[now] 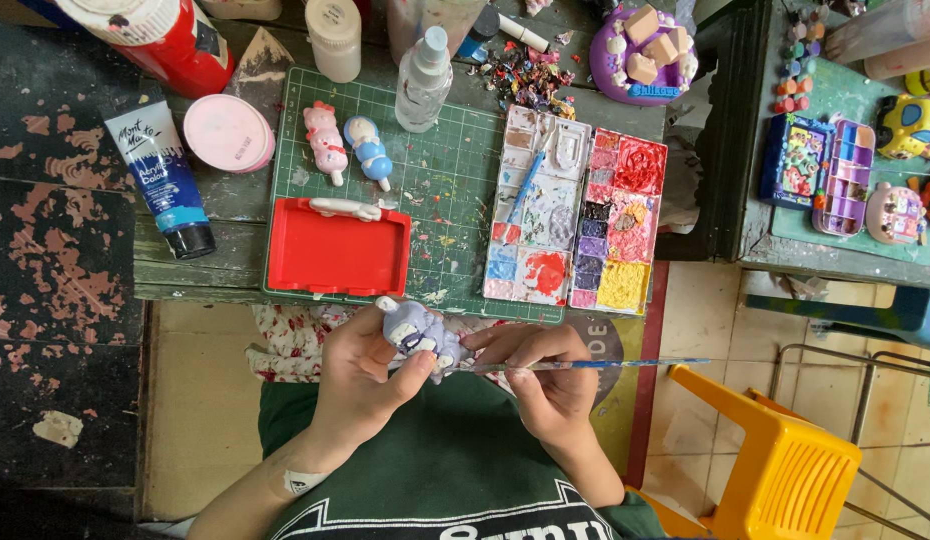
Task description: The person paints a small gray figurine with a fine brush, applying white paint to the eyes and other details. They rotate the figurine to access different sides and dip the brush into a water container to clean it. The person continues adding details to the figurine's face and body.
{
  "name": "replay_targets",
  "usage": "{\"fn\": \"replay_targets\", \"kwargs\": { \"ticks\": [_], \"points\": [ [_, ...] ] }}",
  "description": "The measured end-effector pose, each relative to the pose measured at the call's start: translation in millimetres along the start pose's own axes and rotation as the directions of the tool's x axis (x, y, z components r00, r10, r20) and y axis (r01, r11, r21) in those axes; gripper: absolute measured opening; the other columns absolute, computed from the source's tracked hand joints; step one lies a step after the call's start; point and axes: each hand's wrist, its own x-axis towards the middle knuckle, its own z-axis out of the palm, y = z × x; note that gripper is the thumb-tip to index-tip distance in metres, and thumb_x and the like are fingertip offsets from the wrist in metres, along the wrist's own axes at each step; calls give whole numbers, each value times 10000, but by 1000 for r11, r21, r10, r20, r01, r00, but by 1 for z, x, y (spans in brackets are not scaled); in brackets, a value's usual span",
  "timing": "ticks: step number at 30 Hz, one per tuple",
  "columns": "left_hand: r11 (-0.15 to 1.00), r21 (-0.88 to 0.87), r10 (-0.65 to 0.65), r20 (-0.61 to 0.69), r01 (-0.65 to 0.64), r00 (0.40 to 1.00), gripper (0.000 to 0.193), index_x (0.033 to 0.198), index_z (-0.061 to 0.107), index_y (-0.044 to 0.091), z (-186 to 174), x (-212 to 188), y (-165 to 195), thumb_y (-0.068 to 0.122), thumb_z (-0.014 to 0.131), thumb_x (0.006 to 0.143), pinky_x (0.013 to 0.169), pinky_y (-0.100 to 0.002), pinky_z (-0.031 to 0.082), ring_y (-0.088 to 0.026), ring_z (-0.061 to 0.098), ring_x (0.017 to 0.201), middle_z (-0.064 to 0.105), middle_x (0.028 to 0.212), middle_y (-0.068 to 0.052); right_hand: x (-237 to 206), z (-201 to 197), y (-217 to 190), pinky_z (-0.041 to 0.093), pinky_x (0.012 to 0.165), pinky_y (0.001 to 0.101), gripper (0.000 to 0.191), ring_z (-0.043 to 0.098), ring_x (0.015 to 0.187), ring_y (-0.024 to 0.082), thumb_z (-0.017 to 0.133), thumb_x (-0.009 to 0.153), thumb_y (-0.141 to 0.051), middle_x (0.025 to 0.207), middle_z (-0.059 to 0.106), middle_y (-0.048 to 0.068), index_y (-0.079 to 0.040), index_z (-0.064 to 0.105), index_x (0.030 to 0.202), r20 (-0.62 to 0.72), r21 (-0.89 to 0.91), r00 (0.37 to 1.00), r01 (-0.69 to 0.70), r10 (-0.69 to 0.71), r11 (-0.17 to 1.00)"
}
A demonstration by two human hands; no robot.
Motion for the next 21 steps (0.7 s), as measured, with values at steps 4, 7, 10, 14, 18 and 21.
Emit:
{"fn": "replay_targets", "kwargs": {
  "ticks": [4,7,10,14,18,21],
  "points": [
    [1000,-2,1,5,-1,1000,271,1152,612,-16,1,1,2,14,730,910,936,-301,550,-106,649,1035,673,1099,-58,1,-1,0,574,1016,532,137,740,1056,380,593,1075,-92,952,721,215,-51,463,1088,2,-19,1000,11,-11,1000],
    [1000,5,15,16,-15,1000,271,1157,611,-12,1,2,3,16,725,912,946,-299,547,-103,645,1044,671,1108,-53,1,-1,0,576,1021,535,142,742,1050,378,596,1076,-93,944,721,214,-50,461,1090,-1,-14,1000,12,-12,1000],
    [1000,-5,23,17,-23,1000,264,1155,614,-17,1,1,2,12,729,919,945,-301,544,-106,642,1038,669,1106,-57,0,0,0,576,1021,530,144,744,1050,375,597,1075,-95,942,722,211,-51,460,1090,-1,-31,1000,15,-15,999],
    [1000,1,19,16,-19,1000,270,1158,617,-16,0,0,1,14,732,916,941,-300,544,-107,643,1029,673,1103,-60,-1,0,0,577,1015,524,145,743,1055,378,597,1070,-93,945,719,215,-49,460,1089,3,-39,1000,12,-12,999],
    [1000,11,3,23,-3,1000,270,1155,619,-11,-2,-1,0,16,730,911,933,-303,552,-108,655,1031,684,1099,-63,-1,0,1,587,1003,526,143,748,1049,381,599,1073,-85,934,722,218,-46,461,1084,-3,-44,1000,7,-7,999],
    [1000,-6,12,12,-12,1000,272,1155,618,-15,-1,-1,-1,13,735,911,946,-308,550,-109,648,1039,678,1108,-64,-1,-1,0,592,1006,539,142,744,1056,387,593,1071,-81,941,717,222,-42,457,1087,-5,6,1000,-7,7,1000]
  ]
}}
